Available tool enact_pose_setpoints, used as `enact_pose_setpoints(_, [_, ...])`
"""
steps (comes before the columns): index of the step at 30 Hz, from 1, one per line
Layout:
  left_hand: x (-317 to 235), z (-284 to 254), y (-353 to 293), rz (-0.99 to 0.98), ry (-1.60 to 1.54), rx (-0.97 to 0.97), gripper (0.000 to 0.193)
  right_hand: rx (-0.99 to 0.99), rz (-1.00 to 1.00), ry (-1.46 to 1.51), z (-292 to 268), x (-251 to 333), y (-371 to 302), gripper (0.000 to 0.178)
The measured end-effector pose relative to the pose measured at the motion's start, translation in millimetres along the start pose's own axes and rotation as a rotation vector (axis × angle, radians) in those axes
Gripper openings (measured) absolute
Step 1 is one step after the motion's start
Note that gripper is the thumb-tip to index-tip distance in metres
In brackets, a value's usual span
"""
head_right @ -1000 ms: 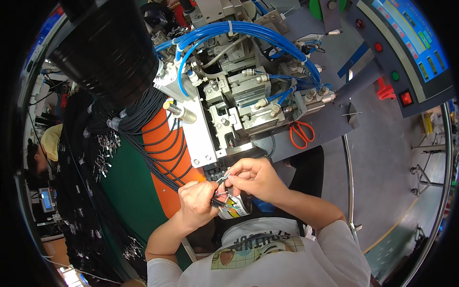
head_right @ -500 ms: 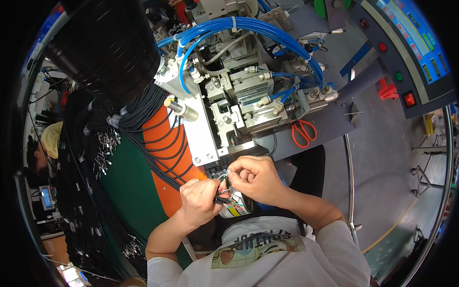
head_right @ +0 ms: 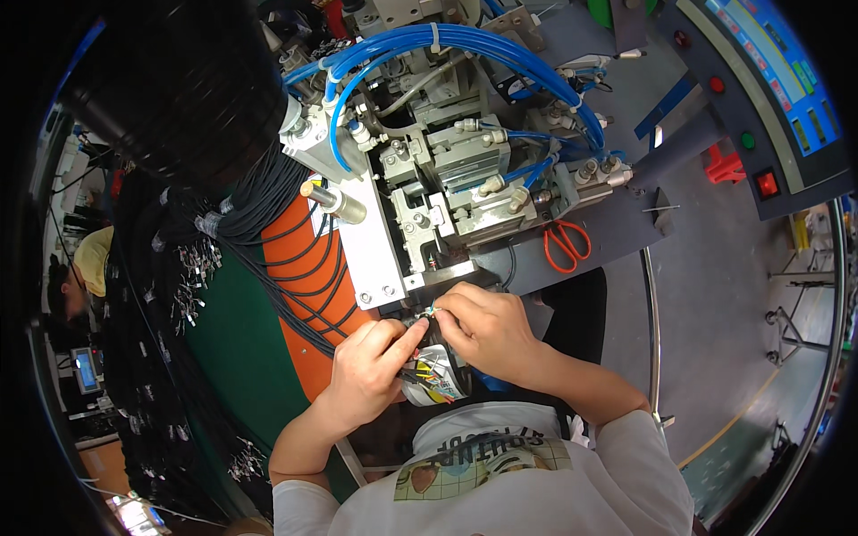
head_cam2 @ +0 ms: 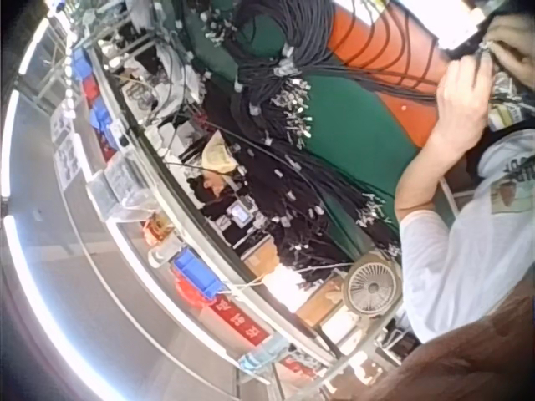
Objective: The person processes electrical cables by sorting individual colored wires from a bundle and inserting their ends into a machine by hand.
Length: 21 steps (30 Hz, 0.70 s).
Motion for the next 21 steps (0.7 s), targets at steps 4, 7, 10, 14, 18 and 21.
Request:
enact_pose_setpoints(4, [-9.3, -5.6, 5.5, 0.062, 0.147, 0.045, 0.041, -0.065, -0.068, -0.027, 3.0, -2.0, -2.3, 0.009])
enact_pose_setpoints(7, [-14.8, -4.5, 7.8, 0.081, 0.282, 0.091, 0.039, -0.075, -0.087, -0.084, -0.8, 3.2, -1.4, 0.008])
enact_pose_setpoints(10, [-14.3, -3.8, 9.7, 0.039, 0.3, 0.156, 0.052, 0.042, -0.115, -0.236, -4.6, 9.5, 2.4, 0.01])
enact_pose_setpoints(14, [-13.3, -5.2, 12.8, 0.08, 0.286, 0.117, 0.04, 0.059, -0.094, -0.2, -3.0, -0.9, 0.2, 0.01])
enact_pose_setpoints(18, [-12.5, -3.4, 11.2, 0.068, 0.283, 0.107, 0.041, -0.074, -0.079, -0.095, -1.5, 0.7, 0.2, 0.01])
enact_pose_setpoints(21, [-11.7, -2.7, 11.4, 0.063, 0.264, 0.113, 0.041, -0.008, -0.121, -0.102, -2.0, -3.2, 1.8, 0.009])
Point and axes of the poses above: each hand's wrist, its own y-axis towards the middle knuckle, its own z-axis out of the palm, x = y × z, the point moved 2 cm from there along y, towards the middle knuckle, and after that the axes turned 7 degrees about -z, right-handed, at the moved point
